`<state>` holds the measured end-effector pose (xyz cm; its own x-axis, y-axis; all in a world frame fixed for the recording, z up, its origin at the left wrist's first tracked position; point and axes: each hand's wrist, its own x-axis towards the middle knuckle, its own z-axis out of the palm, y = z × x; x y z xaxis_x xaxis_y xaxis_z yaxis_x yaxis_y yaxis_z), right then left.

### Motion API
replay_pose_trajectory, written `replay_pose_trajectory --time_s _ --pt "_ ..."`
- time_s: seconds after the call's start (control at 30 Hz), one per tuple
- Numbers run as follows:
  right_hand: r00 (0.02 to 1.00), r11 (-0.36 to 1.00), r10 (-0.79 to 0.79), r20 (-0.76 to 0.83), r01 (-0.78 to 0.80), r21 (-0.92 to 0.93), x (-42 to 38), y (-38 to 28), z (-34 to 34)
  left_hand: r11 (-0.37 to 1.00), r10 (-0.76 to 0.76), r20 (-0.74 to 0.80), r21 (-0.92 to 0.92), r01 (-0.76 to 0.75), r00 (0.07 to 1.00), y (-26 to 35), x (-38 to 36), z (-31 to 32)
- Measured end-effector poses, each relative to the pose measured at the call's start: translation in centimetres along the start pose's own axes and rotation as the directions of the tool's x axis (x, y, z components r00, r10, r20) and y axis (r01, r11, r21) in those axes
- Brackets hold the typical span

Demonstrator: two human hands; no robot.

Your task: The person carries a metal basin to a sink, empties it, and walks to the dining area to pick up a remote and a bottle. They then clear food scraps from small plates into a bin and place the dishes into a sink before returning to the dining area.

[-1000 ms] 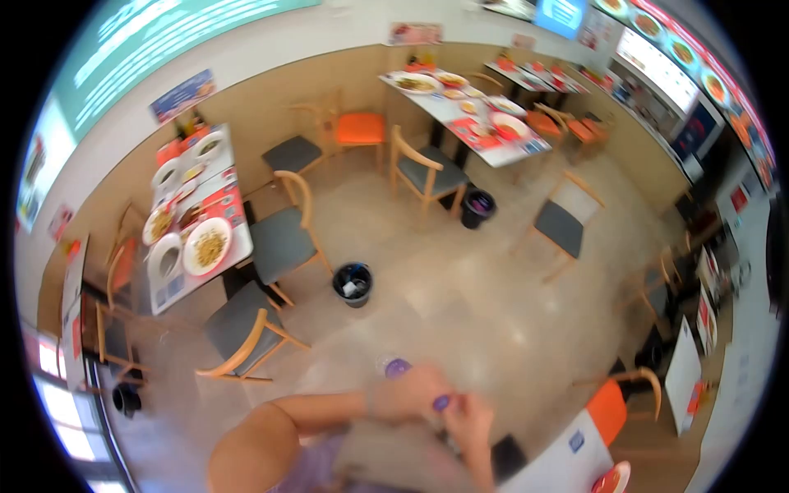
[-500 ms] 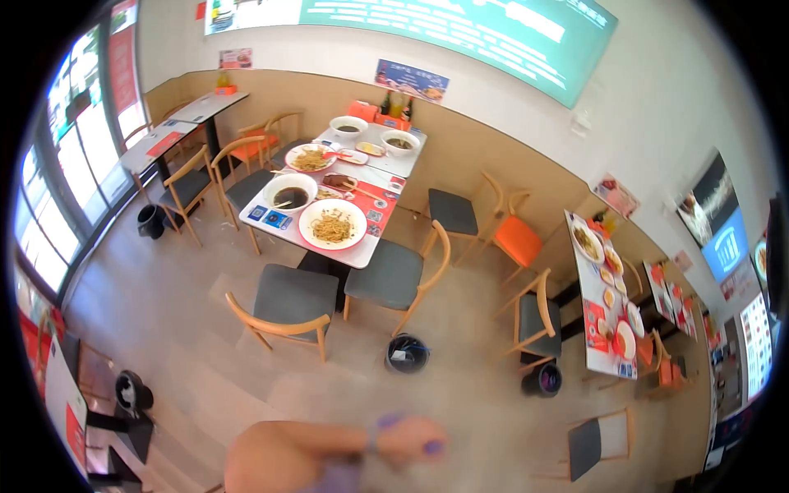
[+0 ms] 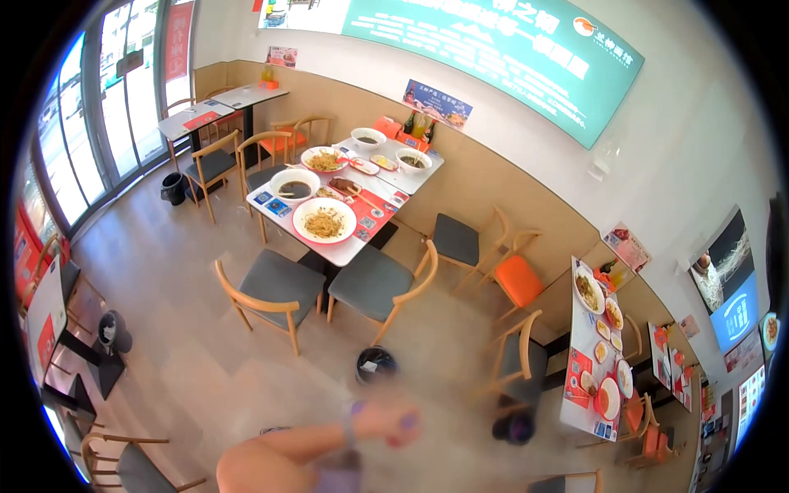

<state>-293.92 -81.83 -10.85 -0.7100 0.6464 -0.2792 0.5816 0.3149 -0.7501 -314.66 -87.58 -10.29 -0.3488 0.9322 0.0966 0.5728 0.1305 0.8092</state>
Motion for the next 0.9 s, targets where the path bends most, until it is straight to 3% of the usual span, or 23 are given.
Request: replay_pose_trajectory --time_s 0.07,0.17,0.3,0.47,0.63,0.7,0.9 --pt "1.000 1.000 -0.015 0.028 0.015 0.007 0.8 0.9 -1.1 0.998 0.068 -0.111 0.020 -0.066 0.992 1.1 1.1 0.9" --pt "0.997 1.000 -0.018 0.077 0.016 0.025 2.0 2.1 -2.7 1.000 0.020 0.029 -0.004 -0.020 0.999 2.4 3.1 1.7" --pt "0.992 0.999 -0.014 0.127 0.009 0.041 4.1 3.3 -4.4 0.997 -0.074 0.048 0.008 0.074 0.996 3.1 6.7 3.4" --pt "0.985 0.998 0.017 0.172 -0.026 0.052 7.1 4.3 -6.1 0.998 0.058 -0.050 -0.016 -0.059 0.997 3.3 13.3 5.3" --pt "0.982 0.997 0.051 0.182 -0.061 0.051 9.9 4.2 -8.6 0.988 0.111 -0.054 -0.100 -0.116 0.992 3.7 19.7 5.1" --pt "0.982 0.996 0.060 0.178 -0.070 0.050 11.0 4.5 -9.6 0.969 0.213 -0.170 -0.086 -0.230 0.962 3.8 21.9 4.7" --pt "0.979 0.995 0.070 0.190 -0.083 0.062 12.5 5.1 -11.3 0.983 0.117 -0.101 -0.128 -0.129 0.988 3.5 24.9 3.7"
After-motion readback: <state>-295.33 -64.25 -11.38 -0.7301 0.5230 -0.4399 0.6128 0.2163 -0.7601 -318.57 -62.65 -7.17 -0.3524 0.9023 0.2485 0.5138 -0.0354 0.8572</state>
